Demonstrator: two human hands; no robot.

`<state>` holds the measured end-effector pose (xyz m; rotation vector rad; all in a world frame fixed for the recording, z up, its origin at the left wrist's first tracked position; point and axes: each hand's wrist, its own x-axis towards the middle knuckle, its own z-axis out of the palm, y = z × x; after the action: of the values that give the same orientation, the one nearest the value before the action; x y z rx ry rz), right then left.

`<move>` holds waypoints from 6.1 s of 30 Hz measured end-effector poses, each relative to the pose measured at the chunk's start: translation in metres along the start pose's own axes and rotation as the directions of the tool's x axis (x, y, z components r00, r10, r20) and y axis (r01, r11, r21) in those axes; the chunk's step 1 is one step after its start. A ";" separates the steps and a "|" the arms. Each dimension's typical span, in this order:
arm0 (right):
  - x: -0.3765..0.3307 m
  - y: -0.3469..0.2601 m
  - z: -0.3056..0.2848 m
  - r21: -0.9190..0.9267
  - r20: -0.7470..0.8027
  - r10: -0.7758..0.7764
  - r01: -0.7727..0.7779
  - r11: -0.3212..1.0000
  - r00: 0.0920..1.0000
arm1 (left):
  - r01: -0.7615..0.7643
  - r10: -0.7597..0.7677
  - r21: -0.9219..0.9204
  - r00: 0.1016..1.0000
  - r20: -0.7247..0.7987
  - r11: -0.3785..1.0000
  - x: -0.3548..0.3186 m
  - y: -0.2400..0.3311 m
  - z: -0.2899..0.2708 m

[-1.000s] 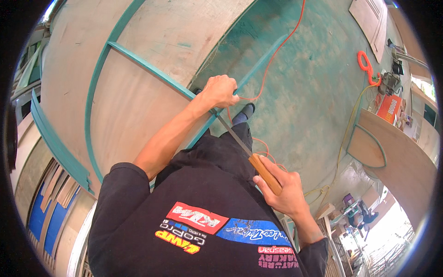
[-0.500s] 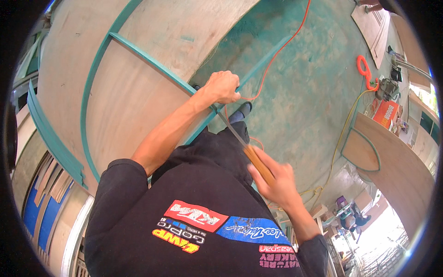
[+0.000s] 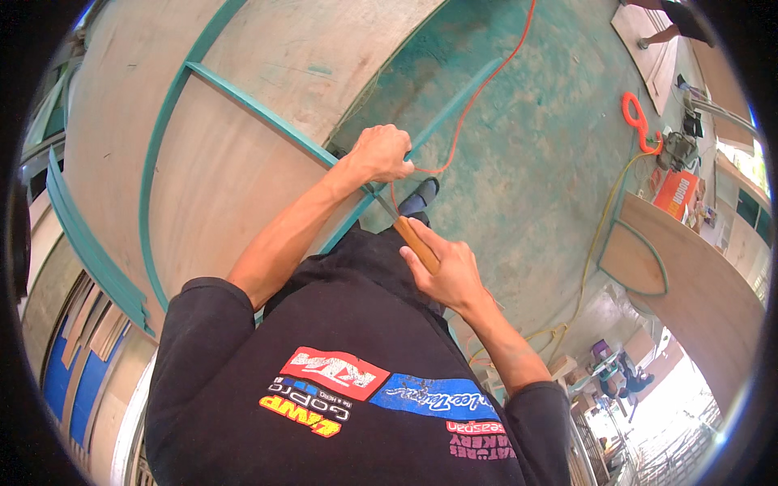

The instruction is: The person assembles a curved wooden frame by using a nail gun to secure a horizontal support piece to a large curved board, then uses a saw to trim the end of a long wooden strip, and finally fits the strip onto the frame and wipes the surface with a cloth.

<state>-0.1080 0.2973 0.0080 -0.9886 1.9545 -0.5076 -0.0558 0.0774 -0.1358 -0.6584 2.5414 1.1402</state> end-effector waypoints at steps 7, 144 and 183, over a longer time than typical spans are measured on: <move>-0.065 -0.020 -0.048 0.059 -0.074 -0.077 0.082 0.995 0.994 | -0.001 0.000 -0.026 0.998 -0.063 1.000 -0.005 -0.003 0.004; -0.030 0.062 -0.225 0.813 -0.514 0.104 0.446 0.374 0.851 | -0.510 -0.106 -0.596 0.699 -0.707 0.620 0.024 0.321 0.013; 0.596 -0.099 -0.330 -0.351 0.338 -0.758 0.822 0.448 0.557 | 0.042 0.087 0.194 0.786 -0.612 0.980 0.298 0.083 -0.212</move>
<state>-0.5264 -0.2460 -0.0544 -2.2600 1.3821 -0.4338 -0.3672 -0.1213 -0.0721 -1.1004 3.1552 0.7282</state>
